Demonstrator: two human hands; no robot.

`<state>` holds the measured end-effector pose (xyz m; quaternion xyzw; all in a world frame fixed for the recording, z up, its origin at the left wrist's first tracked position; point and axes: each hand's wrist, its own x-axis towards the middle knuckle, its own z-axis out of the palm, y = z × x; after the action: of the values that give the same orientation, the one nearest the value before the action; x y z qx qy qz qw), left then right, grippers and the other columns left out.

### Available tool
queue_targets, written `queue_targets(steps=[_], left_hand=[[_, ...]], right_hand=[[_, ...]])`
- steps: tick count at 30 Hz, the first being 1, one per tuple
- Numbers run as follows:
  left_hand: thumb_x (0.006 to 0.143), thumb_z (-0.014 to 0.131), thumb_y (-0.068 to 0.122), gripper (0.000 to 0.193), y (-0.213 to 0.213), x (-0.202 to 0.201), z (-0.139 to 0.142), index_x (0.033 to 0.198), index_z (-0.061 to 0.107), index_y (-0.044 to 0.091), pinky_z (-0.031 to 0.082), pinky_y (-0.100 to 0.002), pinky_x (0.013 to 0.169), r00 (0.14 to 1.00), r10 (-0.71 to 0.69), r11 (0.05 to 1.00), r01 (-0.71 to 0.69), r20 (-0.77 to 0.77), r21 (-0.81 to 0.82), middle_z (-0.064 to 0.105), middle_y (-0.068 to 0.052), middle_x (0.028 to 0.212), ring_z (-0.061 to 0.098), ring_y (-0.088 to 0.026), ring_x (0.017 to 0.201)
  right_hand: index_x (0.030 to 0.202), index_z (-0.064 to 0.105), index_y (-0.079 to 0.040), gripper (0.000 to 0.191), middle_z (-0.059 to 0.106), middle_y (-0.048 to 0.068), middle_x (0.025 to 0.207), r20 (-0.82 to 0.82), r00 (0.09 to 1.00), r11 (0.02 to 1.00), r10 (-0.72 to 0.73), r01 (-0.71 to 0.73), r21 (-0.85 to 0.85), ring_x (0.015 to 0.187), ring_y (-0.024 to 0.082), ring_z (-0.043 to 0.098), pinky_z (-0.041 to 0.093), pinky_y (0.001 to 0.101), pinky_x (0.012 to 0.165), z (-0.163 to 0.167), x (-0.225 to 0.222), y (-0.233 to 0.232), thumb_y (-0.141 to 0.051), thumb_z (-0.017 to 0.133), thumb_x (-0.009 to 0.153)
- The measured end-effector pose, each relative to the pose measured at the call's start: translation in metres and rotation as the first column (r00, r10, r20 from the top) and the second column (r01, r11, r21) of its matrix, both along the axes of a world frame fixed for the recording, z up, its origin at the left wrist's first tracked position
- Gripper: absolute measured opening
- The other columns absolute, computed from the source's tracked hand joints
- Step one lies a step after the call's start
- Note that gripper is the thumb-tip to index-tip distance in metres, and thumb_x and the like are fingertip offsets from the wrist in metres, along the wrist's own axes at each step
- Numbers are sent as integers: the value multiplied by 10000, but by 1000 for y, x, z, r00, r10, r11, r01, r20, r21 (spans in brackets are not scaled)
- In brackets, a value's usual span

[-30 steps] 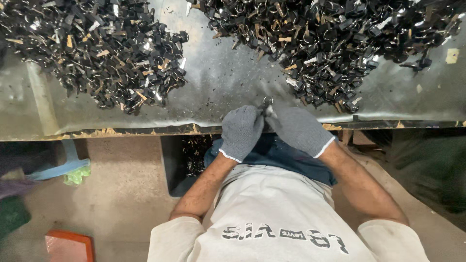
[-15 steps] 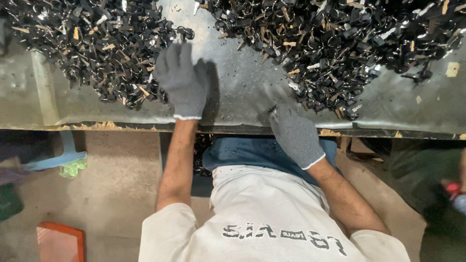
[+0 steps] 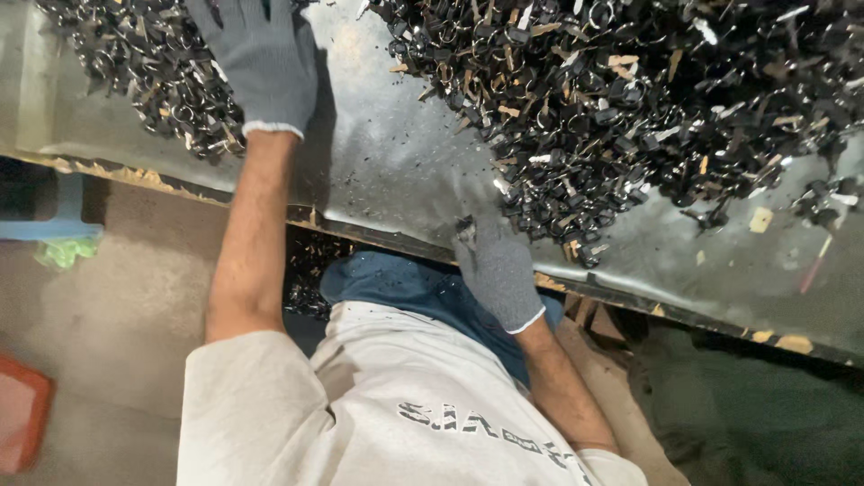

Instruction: The person picks small black metal parts one at a time from a large pile on the workbench, handles and checks each part with both gloved hands, and drops it into a bin below the bench. The repetitive pick-check-drop cycle continues across the pile of parts.

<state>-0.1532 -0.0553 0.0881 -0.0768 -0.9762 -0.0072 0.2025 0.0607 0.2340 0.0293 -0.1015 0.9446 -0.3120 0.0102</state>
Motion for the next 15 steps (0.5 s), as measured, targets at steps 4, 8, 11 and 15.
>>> queue_targets(steps=[4,8,11,15], left_hand=[[889,808,490,837,39,69,-1,1519,476,50,163,-752,1159,911,355,917,-383,211,112,340,-318,1607,217,-581,1481],[762,912,732,1292,34,65,-14,1643,216,93,173,-780,1168,664,662,650,-740,349,176,129,-285,1656,109,-645,1475],[707,945,694,1356,3,44,-25,1677,167,152,266,-744,1170,647,706,600,-762,288,243,59,-295,1687,112,-649,1483],[717,980,584,1152,-36,32,-25,1610,338,243,406,-658,1128,770,637,740,-622,29,255,260,-236,1607,249,-591,1434]], right_hand=[[1472,465,-2,638,689,217,1027,23,998,980,56,-51,-194,986,441,667,498,569,847,-1,-3,21,-210,704,918],[1446,481,-1,604,690,173,928,3,984,966,178,-174,-193,963,431,669,486,591,890,-3,-9,32,-205,700,921],[1372,521,13,519,685,172,897,17,980,955,197,-188,-229,902,422,681,507,559,830,-3,-12,30,-188,693,926],[1250,570,13,380,687,161,844,185,975,958,125,-70,-279,752,364,704,534,481,682,-2,-11,20,-184,688,947]])
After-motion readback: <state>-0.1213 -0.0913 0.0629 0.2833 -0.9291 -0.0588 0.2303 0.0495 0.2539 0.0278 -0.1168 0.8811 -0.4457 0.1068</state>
